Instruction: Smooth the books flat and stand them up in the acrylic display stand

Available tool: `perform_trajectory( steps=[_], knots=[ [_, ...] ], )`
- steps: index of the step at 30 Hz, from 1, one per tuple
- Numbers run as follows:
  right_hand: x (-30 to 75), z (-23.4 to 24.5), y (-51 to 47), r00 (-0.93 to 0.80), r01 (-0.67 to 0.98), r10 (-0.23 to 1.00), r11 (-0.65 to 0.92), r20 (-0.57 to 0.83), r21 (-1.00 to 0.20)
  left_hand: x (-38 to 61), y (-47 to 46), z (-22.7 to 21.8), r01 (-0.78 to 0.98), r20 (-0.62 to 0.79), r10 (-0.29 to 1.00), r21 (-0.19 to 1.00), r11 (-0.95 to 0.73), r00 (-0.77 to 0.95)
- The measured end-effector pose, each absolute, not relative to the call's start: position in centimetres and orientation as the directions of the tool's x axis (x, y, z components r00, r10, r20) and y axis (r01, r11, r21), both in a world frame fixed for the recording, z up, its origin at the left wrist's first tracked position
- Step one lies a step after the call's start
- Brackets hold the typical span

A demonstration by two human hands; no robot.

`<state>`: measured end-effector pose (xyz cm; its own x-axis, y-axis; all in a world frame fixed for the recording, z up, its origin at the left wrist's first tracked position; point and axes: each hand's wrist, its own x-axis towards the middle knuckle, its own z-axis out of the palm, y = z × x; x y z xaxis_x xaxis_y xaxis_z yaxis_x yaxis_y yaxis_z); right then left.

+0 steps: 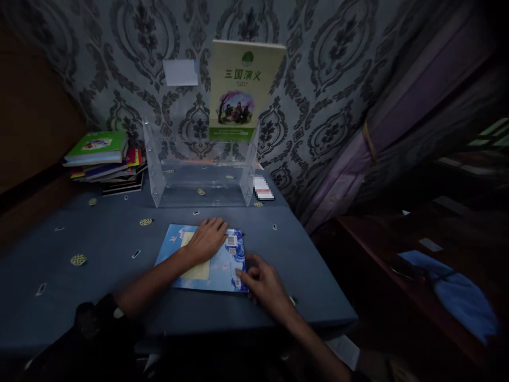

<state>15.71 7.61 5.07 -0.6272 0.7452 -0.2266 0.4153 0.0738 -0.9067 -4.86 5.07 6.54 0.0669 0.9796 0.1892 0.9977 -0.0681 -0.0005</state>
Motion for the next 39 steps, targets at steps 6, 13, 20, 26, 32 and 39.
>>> perform_trajectory(
  steps=[6, 13, 20, 26, 32, 39],
  knots=[
    [15.7, 6.0, 8.6, -0.638, 0.556, 0.770, 0.477, 0.019, -0.680, -6.2, 0.2, 3.9, 0.996, 0.253, 0.963, -0.032, -0.087, 0.093],
    [9.8, 6.8, 8.4, -0.849, 0.231, 0.433, 0.820, 0.304, -0.524, -8.7, -2.5, 3.7, 0.988, 0.243, 0.964, -0.084, 0.132, -0.108],
    [3.3, 5.6, 8.1, -0.948, 0.074, 0.194, 0.906, 0.253, -0.417, -9.1, -3.6, 4.6, 0.953, 0.199, 0.951, -0.145, 0.266, -0.235],
    [2.2, 5.5, 8.3, -0.958, 0.118, 0.212, 0.906, 0.195, -0.406, -9.4, -3.5, 3.6, 0.945, 0.228, 0.942, -0.161, 0.284, -0.245],
    [2.6, 6.1, 8.5, -0.954, 0.143, 0.241, 0.889, 0.178, -0.435, -10.3, -3.2, 2.3, 0.950, 0.230, 0.949, -0.176, 0.257, -0.214],
    [4.3, 6.2, 8.9, -0.964, 0.133, 0.217, 0.891, 0.151, -0.433, -10.6, -3.2, 2.0, 0.946, 0.205, 0.951, -0.179, 0.269, -0.232]
  ],
)
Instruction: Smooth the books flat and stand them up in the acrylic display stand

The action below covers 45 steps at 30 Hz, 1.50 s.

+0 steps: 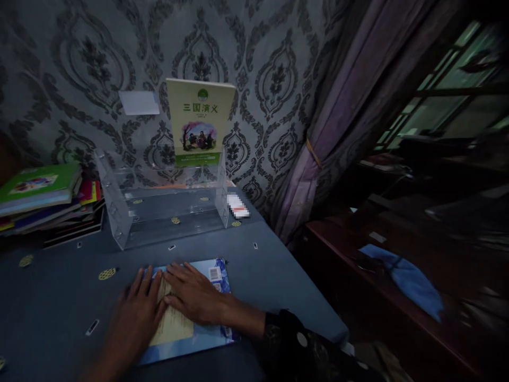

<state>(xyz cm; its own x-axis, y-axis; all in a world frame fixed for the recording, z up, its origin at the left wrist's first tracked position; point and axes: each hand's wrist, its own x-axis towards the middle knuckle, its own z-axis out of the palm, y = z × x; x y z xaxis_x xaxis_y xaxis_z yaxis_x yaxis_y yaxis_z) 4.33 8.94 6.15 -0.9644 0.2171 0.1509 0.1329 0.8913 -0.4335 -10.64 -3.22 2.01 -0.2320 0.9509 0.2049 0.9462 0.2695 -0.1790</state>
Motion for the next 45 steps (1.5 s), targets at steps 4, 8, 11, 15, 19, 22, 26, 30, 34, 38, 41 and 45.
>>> perform_trajectory(
  steps=[4, 8, 11, 15, 19, 22, 26, 30, 34, 38, 41, 45],
  knots=[
    [5.7, 5.4, 9.2, -0.958, 0.163, 0.245, 0.895, 0.152, -0.414, -10.7, -3.0, 1.8, 0.948, 0.217, 0.947, -0.162, 0.275, -0.237],
    [6.2, 5.4, 9.2, -0.952, 0.163, 0.254, 0.894, 0.172, -0.417, -10.6, -2.9, 2.0, 0.952, 0.205, 0.953, -0.167, 0.257, -0.222],
    [6.1, 5.7, 9.1, -0.955, 0.162, 0.252, 0.886, 0.159, -0.434, -10.5, -2.7, 1.9, 0.952, 0.204, 0.956, -0.179, 0.250, -0.213],
    [6.5, 5.9, 9.3, -0.956, 0.172, 0.260, 0.873, 0.137, -0.457, -10.6, -2.0, 1.1, 0.960, 0.187, 0.967, -0.184, 0.210, -0.175],
    [7.9, 5.8, 9.7, -0.938, 0.228, 0.321, 0.854, 0.129, -0.469, -11.2, -1.5, 0.0, 0.979, 0.249, 0.964, -0.152, 0.133, -0.092],
    [8.8, 5.9, 9.9, -0.928, 0.255, 0.353, 0.835, 0.120, -0.487, -11.3, -1.3, -0.1, 0.985, 0.281, 0.956, -0.127, 0.119, -0.079],
    [8.9, 6.0, 10.0, -0.927, 0.250, 0.354, 0.827, 0.121, -0.504, -10.8, -1.0, 0.9, 0.981, 0.250, 0.962, -0.124, 0.147, -0.112],
    [9.1, 5.6, 10.3, -0.932, 0.230, 0.335, 0.842, 0.140, -0.487, -9.8, -0.6, 1.9, 0.980, 0.210, 0.973, -0.149, 0.134, -0.101],
    [9.7, 4.9, 10.6, -0.905, 0.267, 0.387, 0.840, 0.178, -0.472, -9.2, -0.5, 1.7, 0.987, 0.213, 0.976, -0.148, 0.067, -0.035],
    [10.0, 4.6, 10.6, -0.893, 0.282, 0.409, 0.835, 0.189, -0.473, -9.5, -0.3, 1.1, 0.988, 0.252, 0.968, -0.146, 0.048, -0.009],
    [10.0, 4.5, 10.7, -0.893, 0.277, 0.405, 0.838, 0.196, -0.471, -9.8, -0.5, 0.8, 0.988, 0.269, 0.963, -0.155, 0.011, 0.031],
    [9.9, 4.4, 11.0, -0.886, 0.298, 0.419, 0.841, 0.196, -0.452, -9.6, -2.6, 0.4, 0.982, 0.257, 0.953, -0.134, -0.131, 0.162]
  ],
)
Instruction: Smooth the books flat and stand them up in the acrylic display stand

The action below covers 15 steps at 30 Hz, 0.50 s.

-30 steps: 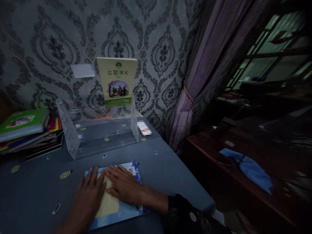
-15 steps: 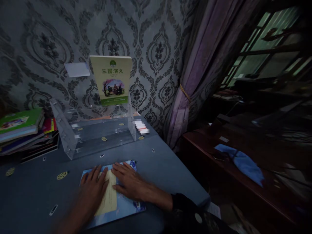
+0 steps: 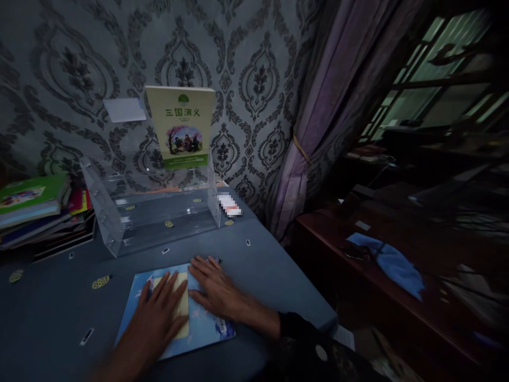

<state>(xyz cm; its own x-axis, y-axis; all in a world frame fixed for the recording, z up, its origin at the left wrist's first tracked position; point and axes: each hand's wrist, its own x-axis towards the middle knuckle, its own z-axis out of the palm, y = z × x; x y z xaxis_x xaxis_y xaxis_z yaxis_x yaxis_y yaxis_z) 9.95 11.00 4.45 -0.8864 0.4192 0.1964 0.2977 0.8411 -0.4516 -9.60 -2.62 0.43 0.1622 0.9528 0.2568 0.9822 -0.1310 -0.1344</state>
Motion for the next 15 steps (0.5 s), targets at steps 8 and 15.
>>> perform_trajectory(
  steps=[8, 15],
  knots=[
    [10.1, 4.8, 10.8, -0.869, 0.364, 0.458, 0.848, 0.186, -0.385, -10.9, -6.9, 1.5, 0.943, 0.091, 0.942, -0.113, -0.312, 0.323],
    [13.8, 5.1, 7.7, -0.793, 0.481, 0.564, 0.812, 0.230, -0.332, -16.1, -6.1, 2.8, 0.976, 0.089, 0.978, -0.128, -0.178, 0.190]
  ],
)
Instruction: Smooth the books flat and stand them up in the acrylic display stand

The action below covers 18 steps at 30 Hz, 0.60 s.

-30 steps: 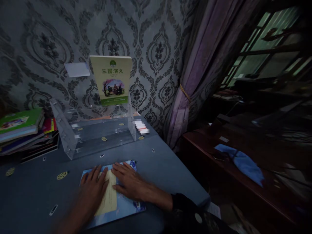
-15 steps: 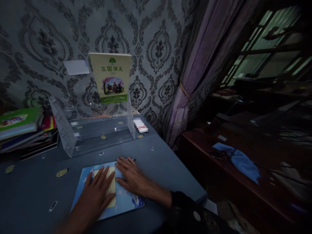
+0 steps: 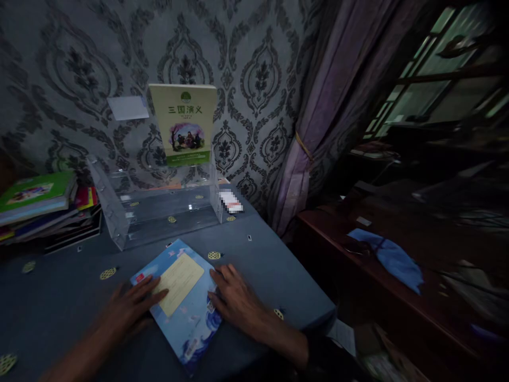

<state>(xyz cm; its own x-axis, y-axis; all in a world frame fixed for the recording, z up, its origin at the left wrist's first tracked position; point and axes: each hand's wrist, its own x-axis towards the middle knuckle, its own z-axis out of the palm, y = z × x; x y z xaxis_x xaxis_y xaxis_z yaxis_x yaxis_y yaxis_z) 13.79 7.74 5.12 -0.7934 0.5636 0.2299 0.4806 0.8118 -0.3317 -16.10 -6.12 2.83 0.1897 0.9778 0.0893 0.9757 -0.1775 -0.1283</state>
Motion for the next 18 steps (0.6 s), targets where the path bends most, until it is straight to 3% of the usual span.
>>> perform_trajectory(
  steps=[8, 14, 18],
  knots=[
    [14.9, 4.7, 6.6, -0.801, 0.348, 0.494, 0.845, 0.339, -0.407, -15.9, -5.5, 2.1, 0.997, 0.164, 0.984, -0.028, -0.069, 0.073],
    [10.8, 5.6, 8.6, -0.838, 0.278, 0.399, 0.899, 0.373, -0.338, -13.5, -4.3, 3.9, 0.998, 0.206, 0.978, 0.063, 0.029, -0.041],
    [6.6, 5.1, 9.5, -0.900, 0.157, 0.269, 0.934, 0.344, -0.320, -12.8, -2.6, 3.8, 0.994, 0.225, 0.968, 0.042, 0.103, -0.110]
  ],
)
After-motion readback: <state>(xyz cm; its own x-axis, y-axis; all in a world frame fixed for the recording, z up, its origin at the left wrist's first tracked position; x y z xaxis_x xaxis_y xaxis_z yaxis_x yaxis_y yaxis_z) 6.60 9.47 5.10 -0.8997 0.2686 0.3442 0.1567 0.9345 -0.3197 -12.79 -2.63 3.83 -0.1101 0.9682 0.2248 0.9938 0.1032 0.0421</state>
